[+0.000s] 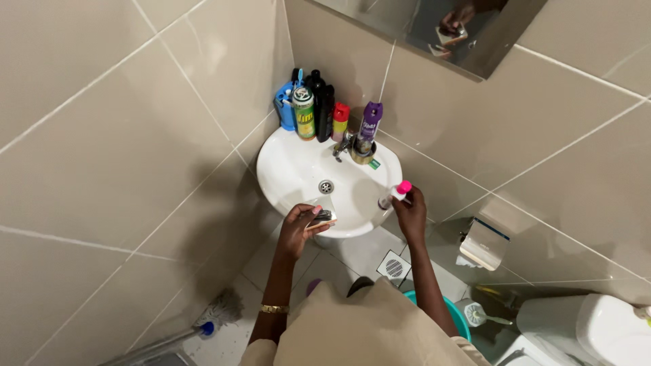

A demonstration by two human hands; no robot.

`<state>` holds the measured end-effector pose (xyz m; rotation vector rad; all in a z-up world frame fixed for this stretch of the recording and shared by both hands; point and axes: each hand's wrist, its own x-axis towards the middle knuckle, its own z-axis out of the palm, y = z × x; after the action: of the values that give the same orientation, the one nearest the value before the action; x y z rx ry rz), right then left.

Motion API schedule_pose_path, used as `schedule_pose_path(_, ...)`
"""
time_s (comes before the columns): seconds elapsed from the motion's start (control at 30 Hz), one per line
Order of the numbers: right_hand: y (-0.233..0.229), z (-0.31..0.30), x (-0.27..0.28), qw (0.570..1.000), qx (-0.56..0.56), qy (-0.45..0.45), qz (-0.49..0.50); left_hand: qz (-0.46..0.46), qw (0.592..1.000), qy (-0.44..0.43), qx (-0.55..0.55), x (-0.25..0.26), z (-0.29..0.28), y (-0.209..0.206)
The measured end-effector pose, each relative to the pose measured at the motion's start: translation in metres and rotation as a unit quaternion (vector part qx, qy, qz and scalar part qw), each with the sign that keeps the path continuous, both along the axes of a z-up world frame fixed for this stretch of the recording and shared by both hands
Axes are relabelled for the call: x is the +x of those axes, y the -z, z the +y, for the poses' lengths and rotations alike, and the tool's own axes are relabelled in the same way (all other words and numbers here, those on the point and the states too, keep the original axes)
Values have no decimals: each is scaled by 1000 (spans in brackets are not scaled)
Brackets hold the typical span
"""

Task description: The person moves several toiletries from the toilet tank and a small shelf onto the bathroom sink. They handle bottles, tubes, and a small box one at a time, placing them on the sink surface.

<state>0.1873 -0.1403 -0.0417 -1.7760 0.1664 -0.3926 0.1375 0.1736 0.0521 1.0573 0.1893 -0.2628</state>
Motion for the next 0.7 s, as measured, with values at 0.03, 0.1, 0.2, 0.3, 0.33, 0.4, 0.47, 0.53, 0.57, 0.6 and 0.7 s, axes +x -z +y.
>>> schedule_pose_path(0.03, 5, 3, 11, 1000, -15, 8, 1, -4, 1000, -8, -6, 4, -3, 1)
schedule_pose_path(0.1, 17, 6, 35, 998, -57, 16, -7, 0, 1000, -19, -9, 12, -6, 5)
schedule_pose_path(0.2, 39, 2, 73, 997, -76, 8, -14, 21, 999, -31, -12, 23, -18, 15)
schedule_pose_path(0.3, 62, -2, 104, 998, -63, -12, -26, 6, 999, -49, -15, 34, -31, 20)
schedule_pose_path(0.33, 69, -4, 113, 998, -58, -21, -33, -8, 998, -57, -11, 36, -36, 20)
schedule_pose_path(0.4, 79, -6, 128, 998, -55, -37, -20, -14, 997, -79, -9, 42, -47, 19)
schedule_pose_path(0.47, 86, -5, 141, 998, -44, -52, -10, 2, 994, -109, -11, 48, -61, 18)
schedule_pose_path(0.53, 92, -5, 152, 997, -27, -66, -1, 18, 992, -122, -1, 54, -72, 17)
schedule_pose_path(0.57, 93, -5, 156, 997, -21, -79, -4, 26, 991, -129, 4, 57, -77, 17)
schedule_pose_path(0.6, 95, -6, 158, 996, -14, -91, -5, 28, 991, -134, -1, 58, -82, 17)
schedule_pose_path(0.7, 99, -8, 156, 991, 1, -130, -19, 44, 988, -147, -9, 59, -94, 16)
